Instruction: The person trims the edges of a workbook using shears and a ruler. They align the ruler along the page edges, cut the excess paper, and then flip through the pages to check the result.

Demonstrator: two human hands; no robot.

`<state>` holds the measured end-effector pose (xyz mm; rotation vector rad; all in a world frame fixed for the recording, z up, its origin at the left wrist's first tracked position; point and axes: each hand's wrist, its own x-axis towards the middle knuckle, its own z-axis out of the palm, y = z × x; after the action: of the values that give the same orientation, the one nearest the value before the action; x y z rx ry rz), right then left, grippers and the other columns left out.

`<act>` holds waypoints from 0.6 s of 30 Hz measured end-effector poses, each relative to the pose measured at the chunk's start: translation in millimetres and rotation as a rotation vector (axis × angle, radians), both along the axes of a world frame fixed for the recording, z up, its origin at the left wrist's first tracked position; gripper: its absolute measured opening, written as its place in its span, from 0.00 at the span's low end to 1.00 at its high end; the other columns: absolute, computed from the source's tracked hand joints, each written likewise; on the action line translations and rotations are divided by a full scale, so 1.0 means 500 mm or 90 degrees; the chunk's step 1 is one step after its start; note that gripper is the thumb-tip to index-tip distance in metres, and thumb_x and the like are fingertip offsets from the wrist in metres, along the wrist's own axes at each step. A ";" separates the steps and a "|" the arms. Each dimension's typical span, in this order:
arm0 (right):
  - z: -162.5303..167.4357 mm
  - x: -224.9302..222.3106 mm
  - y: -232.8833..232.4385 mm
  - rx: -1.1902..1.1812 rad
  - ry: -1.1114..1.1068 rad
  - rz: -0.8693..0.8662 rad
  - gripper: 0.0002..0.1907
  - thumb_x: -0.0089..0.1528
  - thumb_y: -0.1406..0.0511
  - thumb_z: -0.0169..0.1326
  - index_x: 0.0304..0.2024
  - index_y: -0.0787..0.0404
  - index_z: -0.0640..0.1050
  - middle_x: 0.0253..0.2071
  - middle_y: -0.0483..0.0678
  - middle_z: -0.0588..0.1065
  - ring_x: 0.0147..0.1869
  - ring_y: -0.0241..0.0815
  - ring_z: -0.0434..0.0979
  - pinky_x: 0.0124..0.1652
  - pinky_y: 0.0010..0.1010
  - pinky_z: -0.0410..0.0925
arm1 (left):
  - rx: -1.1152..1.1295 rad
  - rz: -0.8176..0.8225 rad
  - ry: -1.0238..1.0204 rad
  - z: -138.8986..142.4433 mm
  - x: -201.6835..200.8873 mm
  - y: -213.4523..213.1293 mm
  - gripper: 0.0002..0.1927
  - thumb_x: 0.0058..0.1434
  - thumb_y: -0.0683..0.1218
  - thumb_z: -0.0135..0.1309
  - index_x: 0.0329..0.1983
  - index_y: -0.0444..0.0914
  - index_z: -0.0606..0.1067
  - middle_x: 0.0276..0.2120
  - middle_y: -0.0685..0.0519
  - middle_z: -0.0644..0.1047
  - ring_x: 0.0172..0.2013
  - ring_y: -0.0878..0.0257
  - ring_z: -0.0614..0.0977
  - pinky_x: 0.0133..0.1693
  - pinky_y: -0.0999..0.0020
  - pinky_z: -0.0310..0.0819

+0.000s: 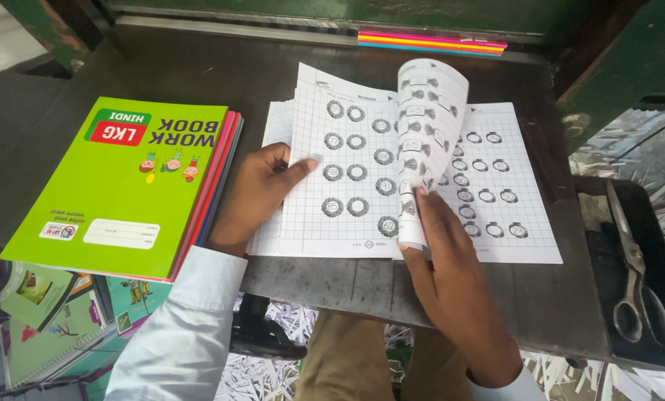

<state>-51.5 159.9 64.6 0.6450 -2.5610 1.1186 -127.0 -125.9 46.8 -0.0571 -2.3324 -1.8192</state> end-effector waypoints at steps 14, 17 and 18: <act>-0.011 -0.003 -0.016 -0.069 0.010 0.031 0.35 0.62 0.69 0.55 0.72 0.58 0.63 0.77 0.68 0.52 0.78 0.66 0.57 0.62 0.46 0.67 | 0.017 -0.006 -0.008 0.003 -0.002 0.004 0.09 0.63 0.42 0.62 0.36 0.34 0.74 0.26 0.56 0.79 0.22 0.75 0.74 0.19 0.76 0.63; -0.013 -0.005 -0.018 -0.076 0.030 0.018 0.39 0.61 0.70 0.57 0.73 0.62 0.60 0.75 0.68 0.54 0.78 0.66 0.57 0.61 0.47 0.67 | 0.012 0.014 -0.024 0.018 0.003 0.009 0.17 0.59 0.40 0.60 0.49 0.38 0.69 0.30 0.56 0.81 0.22 0.75 0.77 0.18 0.75 0.66; -0.014 -0.005 -0.020 -0.079 0.043 0.017 0.40 0.61 0.70 0.58 0.74 0.63 0.58 0.74 0.68 0.57 0.78 0.65 0.59 0.62 0.47 0.67 | 0.021 0.021 -0.025 0.024 0.004 0.012 0.22 0.58 0.39 0.60 0.54 0.40 0.67 0.30 0.55 0.81 0.22 0.74 0.77 0.18 0.75 0.66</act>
<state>-53.8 150.1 57.3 0.6762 -2.4114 1.2321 -125.0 -119.7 58.8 0.0214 -2.3138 -1.8585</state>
